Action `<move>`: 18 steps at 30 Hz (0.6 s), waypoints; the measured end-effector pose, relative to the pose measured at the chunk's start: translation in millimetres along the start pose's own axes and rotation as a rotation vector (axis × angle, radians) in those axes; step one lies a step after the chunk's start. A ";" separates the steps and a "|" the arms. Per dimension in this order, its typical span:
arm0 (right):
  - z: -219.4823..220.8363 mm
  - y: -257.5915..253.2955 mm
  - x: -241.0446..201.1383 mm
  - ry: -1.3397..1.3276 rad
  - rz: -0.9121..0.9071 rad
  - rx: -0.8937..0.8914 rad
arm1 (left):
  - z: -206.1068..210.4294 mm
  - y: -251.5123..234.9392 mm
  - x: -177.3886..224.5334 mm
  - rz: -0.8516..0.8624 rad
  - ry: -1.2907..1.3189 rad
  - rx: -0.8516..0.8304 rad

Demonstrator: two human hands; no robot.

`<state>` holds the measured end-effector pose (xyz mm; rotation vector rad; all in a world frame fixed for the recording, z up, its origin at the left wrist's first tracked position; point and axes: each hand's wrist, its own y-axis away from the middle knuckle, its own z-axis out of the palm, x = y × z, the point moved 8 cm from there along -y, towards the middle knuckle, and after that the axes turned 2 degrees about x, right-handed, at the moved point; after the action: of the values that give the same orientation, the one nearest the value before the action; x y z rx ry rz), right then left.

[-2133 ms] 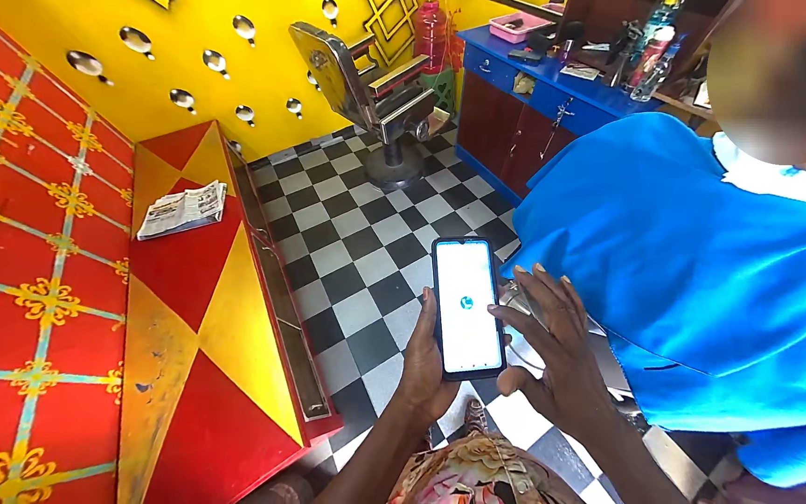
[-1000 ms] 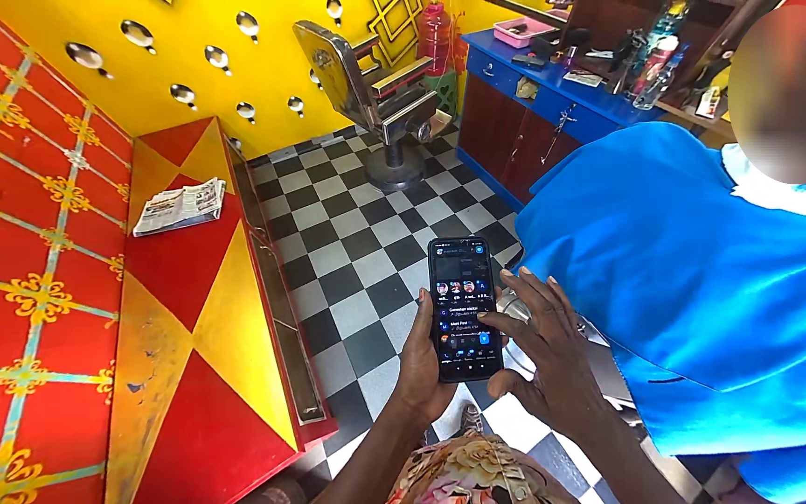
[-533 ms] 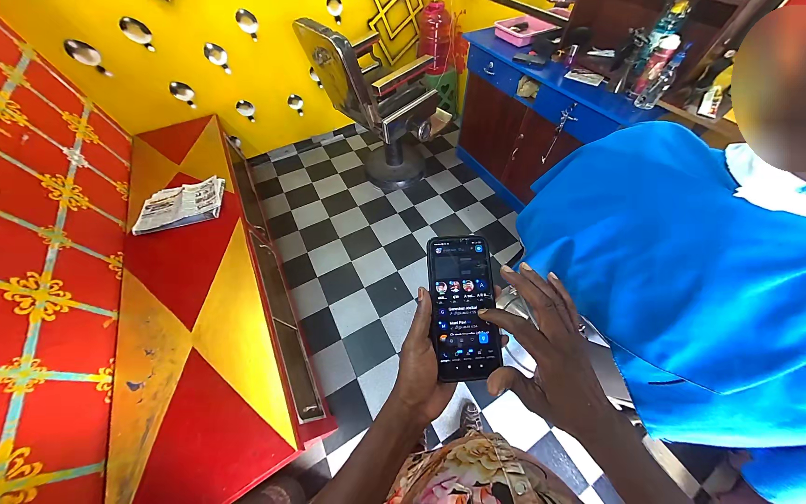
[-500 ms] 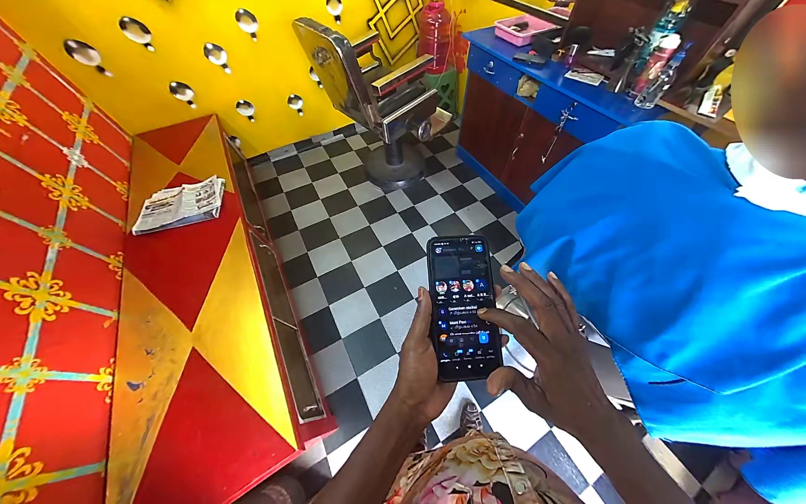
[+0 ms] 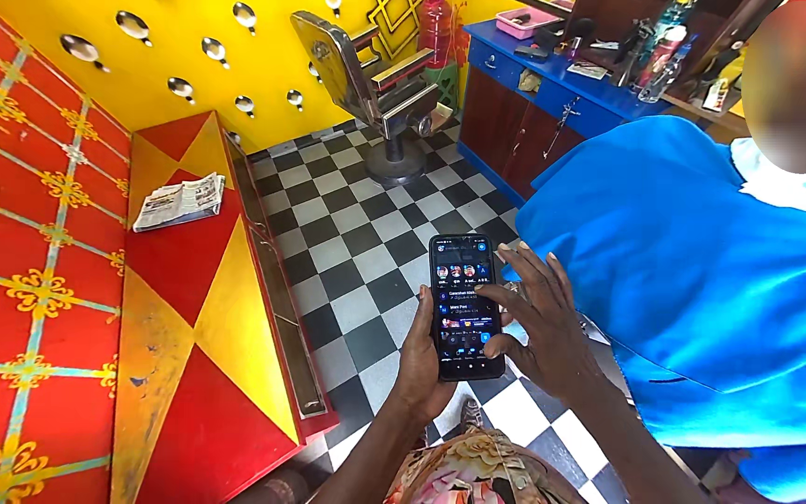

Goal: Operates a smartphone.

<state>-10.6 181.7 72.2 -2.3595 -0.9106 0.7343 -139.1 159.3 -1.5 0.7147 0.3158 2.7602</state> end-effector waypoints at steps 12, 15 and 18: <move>-3.0 9.5 -9.1 -0.060 0.004 0.015 | 2.9 -1.5 3.8 0.014 0.001 -0.080; -3.6 10.3 -8.5 -0.060 0.011 0.012 | 3.0 -1.2 3.3 0.006 0.011 -0.098; -2.7 10.8 -8.7 -0.056 0.011 0.011 | 3.7 -1.1 2.7 0.004 -0.003 -0.097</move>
<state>-9.5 167.7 70.1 -2.3467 -0.9154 0.8110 -139.3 161.7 2.5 0.6951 0.1782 2.7559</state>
